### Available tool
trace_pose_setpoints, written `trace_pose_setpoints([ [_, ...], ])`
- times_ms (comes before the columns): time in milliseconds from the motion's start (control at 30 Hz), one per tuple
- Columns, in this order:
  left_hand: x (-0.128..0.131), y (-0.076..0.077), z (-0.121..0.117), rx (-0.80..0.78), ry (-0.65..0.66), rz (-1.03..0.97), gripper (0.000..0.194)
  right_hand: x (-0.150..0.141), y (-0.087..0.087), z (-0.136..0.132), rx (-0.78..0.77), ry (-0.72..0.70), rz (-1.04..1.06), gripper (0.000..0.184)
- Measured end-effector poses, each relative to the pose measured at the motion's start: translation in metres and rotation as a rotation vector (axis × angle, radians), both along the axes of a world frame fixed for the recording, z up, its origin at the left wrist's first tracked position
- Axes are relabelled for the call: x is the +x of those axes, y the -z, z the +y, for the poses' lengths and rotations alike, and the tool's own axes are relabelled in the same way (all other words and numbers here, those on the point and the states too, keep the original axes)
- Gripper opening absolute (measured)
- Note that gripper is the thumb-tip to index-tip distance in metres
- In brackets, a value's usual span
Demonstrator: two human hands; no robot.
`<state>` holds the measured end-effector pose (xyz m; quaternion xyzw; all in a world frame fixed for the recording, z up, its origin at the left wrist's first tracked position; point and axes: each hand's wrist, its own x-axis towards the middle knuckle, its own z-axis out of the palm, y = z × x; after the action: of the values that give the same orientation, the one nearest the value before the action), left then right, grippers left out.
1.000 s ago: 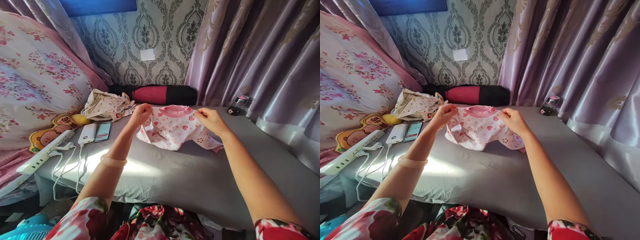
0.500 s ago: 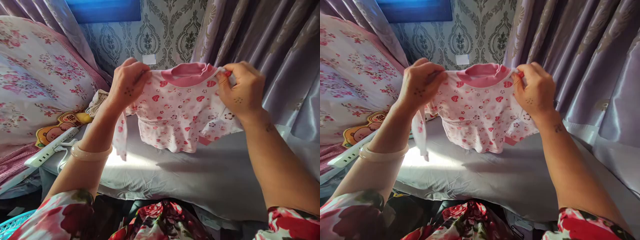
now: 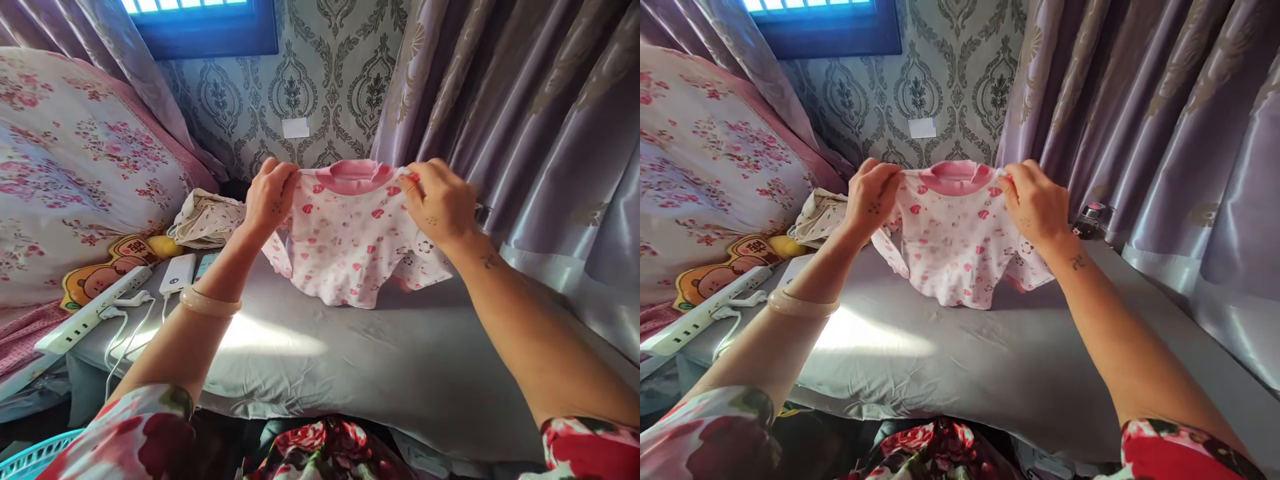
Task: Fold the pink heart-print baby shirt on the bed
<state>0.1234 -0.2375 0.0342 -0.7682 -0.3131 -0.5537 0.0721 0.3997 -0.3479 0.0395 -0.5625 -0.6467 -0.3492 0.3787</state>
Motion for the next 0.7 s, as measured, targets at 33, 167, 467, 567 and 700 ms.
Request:
trace_pose_setpoints([
  [33, 0.002, 0.002, 0.002, -0.006, -0.003, -0.032, 0.021, 0.0, 0.002, 0.002, 0.029, 0.023, 0.011, 0.034],
  [167, 0.008, 0.008, 0.009, -0.028, -0.024, -0.021, 0.02, 0.004, 0.011, 0.013, 0.01, 0.067, -0.008, 0.032],
  [467, 0.015, 0.014, 0.007, -0.015, -0.08, 0.078, 0.023, 0.014, 0.024, 0.012, -0.009, 0.063, 0.033, 0.032],
  [567, 0.014, 0.012, 0.0, -0.004, -0.082, 0.07, 0.022, 0.013, 0.022, 0.002, -0.006, 0.053, 0.044, 0.032],
  [700, 0.005, 0.009, -0.019, 0.037, -0.077, 0.056, 0.02, 0.006, 0.016, -0.018, 0.01, 0.05, 0.044, 0.03],
])
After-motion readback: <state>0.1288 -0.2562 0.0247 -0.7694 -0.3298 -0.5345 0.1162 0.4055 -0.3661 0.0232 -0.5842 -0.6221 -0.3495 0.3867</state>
